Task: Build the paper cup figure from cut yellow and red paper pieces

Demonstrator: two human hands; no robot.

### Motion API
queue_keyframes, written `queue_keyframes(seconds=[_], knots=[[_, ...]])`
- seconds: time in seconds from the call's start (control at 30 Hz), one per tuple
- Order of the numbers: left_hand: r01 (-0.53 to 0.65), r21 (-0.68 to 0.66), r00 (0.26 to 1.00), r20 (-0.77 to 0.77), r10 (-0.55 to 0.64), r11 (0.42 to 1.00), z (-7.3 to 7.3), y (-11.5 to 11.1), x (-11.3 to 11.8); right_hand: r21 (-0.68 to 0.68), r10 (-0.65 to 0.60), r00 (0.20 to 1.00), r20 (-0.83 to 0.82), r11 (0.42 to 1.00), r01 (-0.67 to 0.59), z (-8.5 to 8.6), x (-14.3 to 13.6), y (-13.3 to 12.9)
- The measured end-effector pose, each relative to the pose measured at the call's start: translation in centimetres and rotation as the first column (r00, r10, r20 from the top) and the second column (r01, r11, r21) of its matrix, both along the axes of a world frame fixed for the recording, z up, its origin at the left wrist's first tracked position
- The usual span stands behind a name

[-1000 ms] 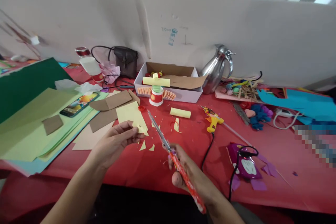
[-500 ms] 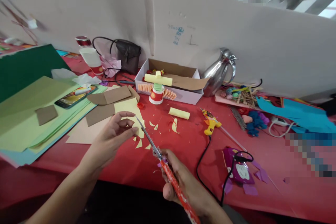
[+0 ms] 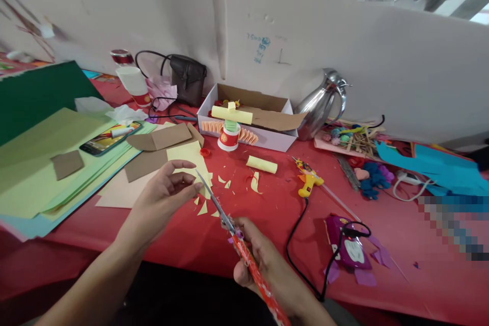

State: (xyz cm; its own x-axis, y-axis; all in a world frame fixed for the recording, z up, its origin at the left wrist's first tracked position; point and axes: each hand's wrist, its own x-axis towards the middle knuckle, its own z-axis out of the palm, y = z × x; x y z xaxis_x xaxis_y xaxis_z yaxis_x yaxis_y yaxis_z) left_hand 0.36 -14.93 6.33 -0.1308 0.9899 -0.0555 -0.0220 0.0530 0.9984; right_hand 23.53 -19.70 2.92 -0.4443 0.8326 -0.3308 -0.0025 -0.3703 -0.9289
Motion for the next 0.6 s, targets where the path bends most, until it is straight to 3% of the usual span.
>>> queue_keyframes(seconds=[0.13, 0.33, 0.6], knots=[[0.008, 0.000, 1.000, 0.010, -0.008, 1.000, 0.0, 0.0, -0.2, 0.021, -0.025, 0.999, 0.037, 0.999, 0.024, -0.2, -0.2, 0.1], [0.043, -0.018, 0.998, 0.040, -0.042, 0.999, 0.5, -0.1, -0.3, 0.119, 0.063, 0.997, 0.044, 0.991, -0.067, -0.9, 0.2, 0.3], [0.036, -0.020, 0.995, 0.089, -0.034, 0.999, 0.2, -0.1, -0.3, 0.109, 0.070, 0.998, -0.002, 0.992, -0.070, -0.8, -0.6, 0.2]])
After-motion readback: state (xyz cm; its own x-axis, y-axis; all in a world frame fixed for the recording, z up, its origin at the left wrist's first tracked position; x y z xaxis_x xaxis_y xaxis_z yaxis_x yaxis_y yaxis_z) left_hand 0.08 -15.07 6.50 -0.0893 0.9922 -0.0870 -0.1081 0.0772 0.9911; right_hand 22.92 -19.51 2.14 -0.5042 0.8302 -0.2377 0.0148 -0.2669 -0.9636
